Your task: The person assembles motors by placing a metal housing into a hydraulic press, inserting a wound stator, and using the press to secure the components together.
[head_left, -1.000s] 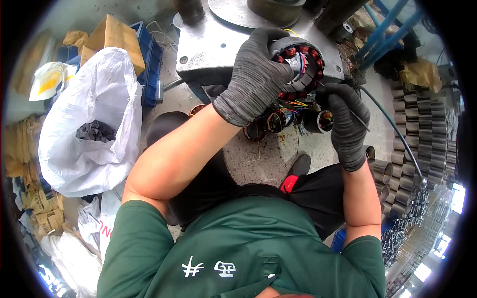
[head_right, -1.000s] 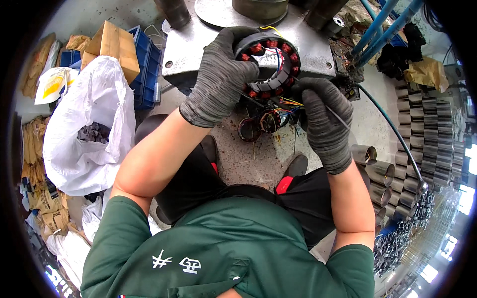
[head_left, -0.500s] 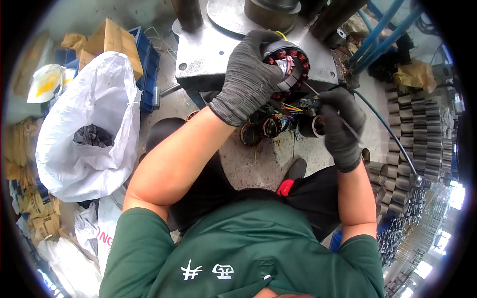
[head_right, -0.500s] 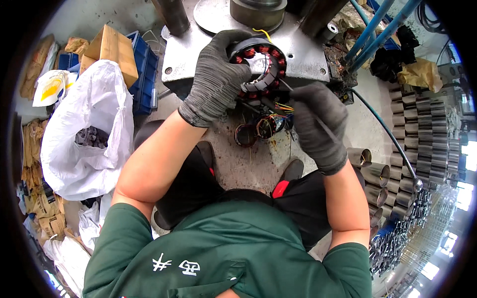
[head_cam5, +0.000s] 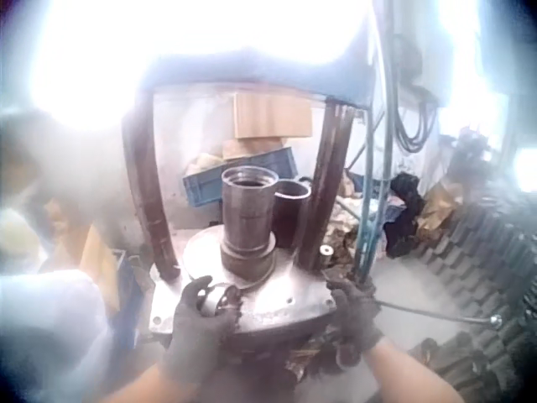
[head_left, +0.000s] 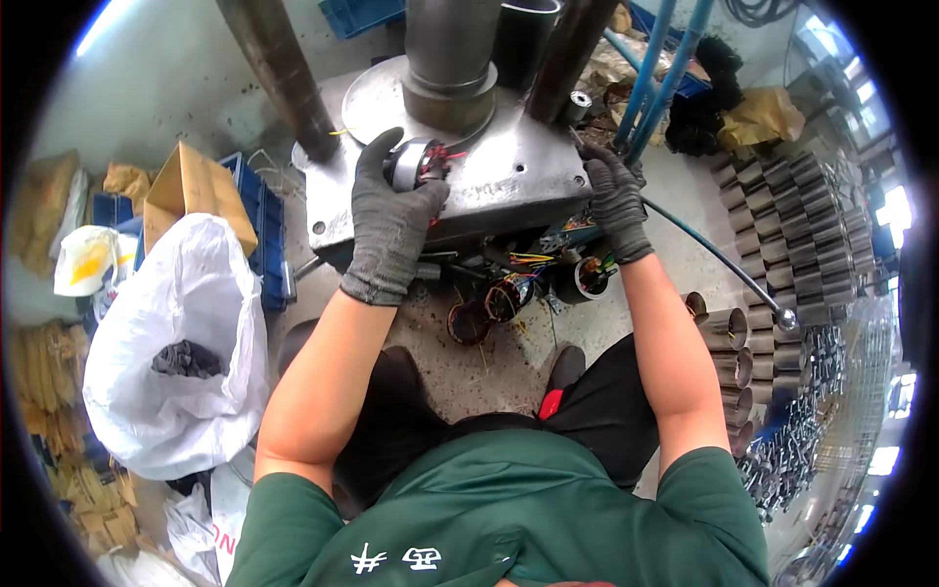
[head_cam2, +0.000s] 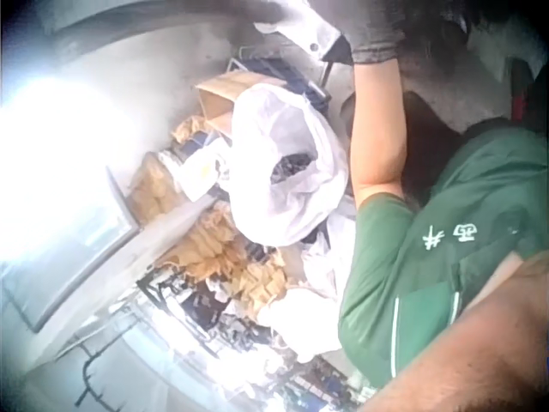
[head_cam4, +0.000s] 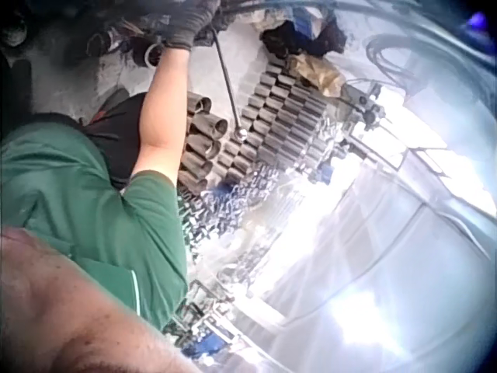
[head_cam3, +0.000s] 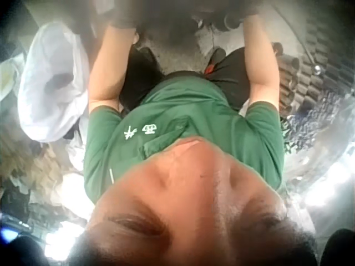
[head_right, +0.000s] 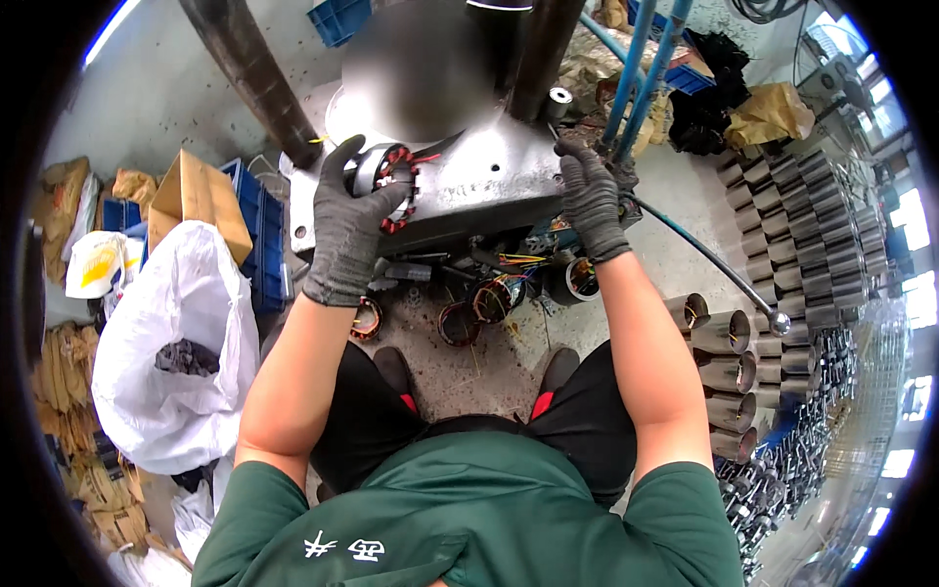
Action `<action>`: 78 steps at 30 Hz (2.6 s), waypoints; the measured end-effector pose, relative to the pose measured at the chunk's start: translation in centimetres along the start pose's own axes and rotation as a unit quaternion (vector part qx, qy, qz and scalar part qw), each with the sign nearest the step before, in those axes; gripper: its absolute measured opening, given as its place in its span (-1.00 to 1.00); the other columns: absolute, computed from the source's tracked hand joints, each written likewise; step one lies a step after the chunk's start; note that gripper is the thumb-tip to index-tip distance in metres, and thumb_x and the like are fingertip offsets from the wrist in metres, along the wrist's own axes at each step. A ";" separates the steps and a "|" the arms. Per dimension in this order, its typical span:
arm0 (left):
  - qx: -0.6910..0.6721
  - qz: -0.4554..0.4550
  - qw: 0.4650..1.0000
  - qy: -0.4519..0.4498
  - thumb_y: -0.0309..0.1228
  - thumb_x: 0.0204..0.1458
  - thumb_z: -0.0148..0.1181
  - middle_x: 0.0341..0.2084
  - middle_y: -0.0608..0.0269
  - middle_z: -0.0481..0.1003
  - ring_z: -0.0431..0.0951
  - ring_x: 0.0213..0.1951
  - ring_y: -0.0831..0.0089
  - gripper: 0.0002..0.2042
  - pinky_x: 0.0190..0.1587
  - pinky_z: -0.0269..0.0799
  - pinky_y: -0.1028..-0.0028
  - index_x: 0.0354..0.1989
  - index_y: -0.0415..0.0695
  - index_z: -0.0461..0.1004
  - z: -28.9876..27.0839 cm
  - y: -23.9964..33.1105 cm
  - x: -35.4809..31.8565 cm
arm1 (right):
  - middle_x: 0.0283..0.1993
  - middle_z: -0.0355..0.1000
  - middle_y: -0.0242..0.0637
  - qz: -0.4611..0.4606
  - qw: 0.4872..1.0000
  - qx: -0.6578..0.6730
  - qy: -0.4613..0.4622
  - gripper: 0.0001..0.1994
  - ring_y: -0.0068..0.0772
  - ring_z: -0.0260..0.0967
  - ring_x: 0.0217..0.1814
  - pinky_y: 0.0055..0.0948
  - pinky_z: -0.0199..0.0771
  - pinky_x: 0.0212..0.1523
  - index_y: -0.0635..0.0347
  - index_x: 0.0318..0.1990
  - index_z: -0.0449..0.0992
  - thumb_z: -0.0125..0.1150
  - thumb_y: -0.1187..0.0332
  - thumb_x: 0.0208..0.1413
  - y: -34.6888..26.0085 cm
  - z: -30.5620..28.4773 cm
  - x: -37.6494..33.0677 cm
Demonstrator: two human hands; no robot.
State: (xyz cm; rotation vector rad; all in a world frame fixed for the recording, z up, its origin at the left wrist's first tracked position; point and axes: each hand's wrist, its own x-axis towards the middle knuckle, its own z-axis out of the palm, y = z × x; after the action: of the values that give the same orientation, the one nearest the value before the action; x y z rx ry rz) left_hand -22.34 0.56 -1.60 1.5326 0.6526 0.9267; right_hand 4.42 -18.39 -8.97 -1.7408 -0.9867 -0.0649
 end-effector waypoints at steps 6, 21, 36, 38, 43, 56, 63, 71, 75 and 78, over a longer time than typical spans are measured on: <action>-0.125 -0.056 0.991 0.005 -0.60 0.10 0.27 -0.23 0.23 0.49 0.51 -0.25 0.53 -0.54 -0.14 0.50 0.50 0.21 -0.22 0.40 -1.2 -0.2 0.6 | 0.08 0.57 -0.07 -0.024 0.978 -0.208 -0.015 -0.70 -0.13 0.53 0.08 -0.24 0.50 0.11 0.17 0.18 0.52 0.11 0.36 0.35 2.0 1.3 0.8; -0.257 -0.043 0.954 -0.146 -0.61 0.05 0.28 -0.11 0.13 0.57 0.59 -0.12 0.41 -0.50 0.02 0.54 0.45 0.21 -0.18 0.35 -0.1 0.9 -2.4 | 0.40 0.23 -0.08 -0.042 0.982 0.051 -0.176 0.05 -0.11 0.28 0.37 -0.10 0.30 0.40 0.02 0.48 0.11 0.66 0.18 -0.18 -8.3 2.8 -1.6; -0.152 0.062 0.949 -0.271 -0.42 0.31 0.16 -0.01 0.19 0.54 0.52 0.03 0.50 -0.69 0.13 0.44 0.44 0.18 -0.23 0.41 2.2 2.4 -4.8 | -0.06 0.50 -0.32 0.290 0.798 0.506 -0.154 -0.43 -0.37 0.50 -0.05 -0.31 0.57 0.04 0.10 0.13 0.47 0.33 -0.09 0.12 -10.3 3.6 -6.6; -0.105 0.003 0.959 -0.263 -0.40 0.32 0.15 -0.16 0.24 0.59 0.57 -0.12 0.53 -0.76 0.00 0.49 0.51 0.07 -0.25 0.48 1.5 2.0 -4.3 | -0.09 0.50 -0.30 0.350 0.772 0.519 -0.111 -0.55 -0.34 0.51 -0.03 -0.20 0.54 0.13 0.17 0.00 0.48 0.20 -0.03 0.21 -10.5 3.2 -6.8; 0.032 -0.152 0.945 -0.288 -0.22 0.40 -0.01 -0.44 0.34 0.58 0.53 -0.46 0.60 -0.67 -0.33 0.51 0.52 -0.09 -0.24 0.56 2.4 0.0 -3.8 | 0.18 0.45 -0.13 0.233 0.893 0.369 -0.112 -0.34 -0.19 0.47 0.18 -0.10 0.47 0.29 0.20 0.27 0.34 0.14 -0.12 0.20 -10.1 2.3 -5.9; -0.292 -0.130 0.930 -0.182 -0.41 0.28 0.14 -0.05 0.15 0.61 0.67 -0.08 0.33 -0.65 -0.03 0.69 0.34 0.22 -0.21 0.44 5.1 -1.7 -4.3 | -0.07 0.53 -0.40 0.245 0.834 0.440 -0.226 -0.25 -0.44 0.49 0.05 -0.32 0.48 0.15 0.23 0.16 0.48 0.31 -0.27 0.07 -11.1 0.8 -8.2; -0.273 0.013 0.949 -0.160 -0.51 0.27 0.16 -0.05 0.20 0.58 0.61 -0.07 0.50 -0.74 0.04 0.59 0.47 0.10 -0.21 0.51 4.8 -1.2 -4.4 | 0.01 0.53 -0.23 0.296 0.782 0.528 -0.151 -0.38 -0.29 0.53 0.07 -0.20 0.53 0.20 0.27 0.10 0.50 0.24 -0.13 0.16 -12.2 1.4 -7.9; -0.269 -0.111 0.919 -0.265 -0.38 0.21 0.24 -0.12 0.20 0.59 0.62 -0.13 0.48 -0.61 -0.02 0.61 0.44 0.18 -0.22 0.44 2.5 0.2 -3.5 | 0.20 0.45 -0.02 0.309 0.786 0.527 -0.093 -0.25 -0.08 0.48 0.20 -0.01 0.49 0.29 0.31 0.28 0.37 0.18 -0.19 0.18 -9.2 1.6 -7.6; -0.243 -0.083 0.942 -0.217 -0.49 0.23 0.18 -0.11 0.20 0.59 0.62 -0.11 0.49 -0.59 0.00 0.62 0.44 0.25 -0.22 0.40 3.5 0.2 -4.0 | 0.25 0.42 0.00 0.306 0.772 0.546 -0.110 -0.20 -0.06 0.45 0.25 0.01 0.47 0.30 0.28 0.34 0.31 0.20 -0.20 0.16 -9.9 1.4 -7.2; -0.233 -0.061 0.956 -0.168 -0.58 0.26 0.11 -0.14 0.23 0.59 0.60 -0.14 0.52 -0.61 -0.04 0.61 0.47 0.27 -0.22 0.38 4.7 1.0 -4.5 | 0.29 0.41 -0.01 0.310 0.777 0.536 -0.115 -0.15 -0.09 0.43 0.29 -0.03 0.45 0.32 0.28 0.39 0.24 0.22 -0.21 0.15 -8.7 1.6 -7.8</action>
State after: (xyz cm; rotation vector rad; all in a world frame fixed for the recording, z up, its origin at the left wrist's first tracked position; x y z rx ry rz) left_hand -20.86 -5.86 -1.54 1.1704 0.2527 0.6453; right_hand -6.90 -20.94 -6.78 -0.8911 -0.3732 0.9802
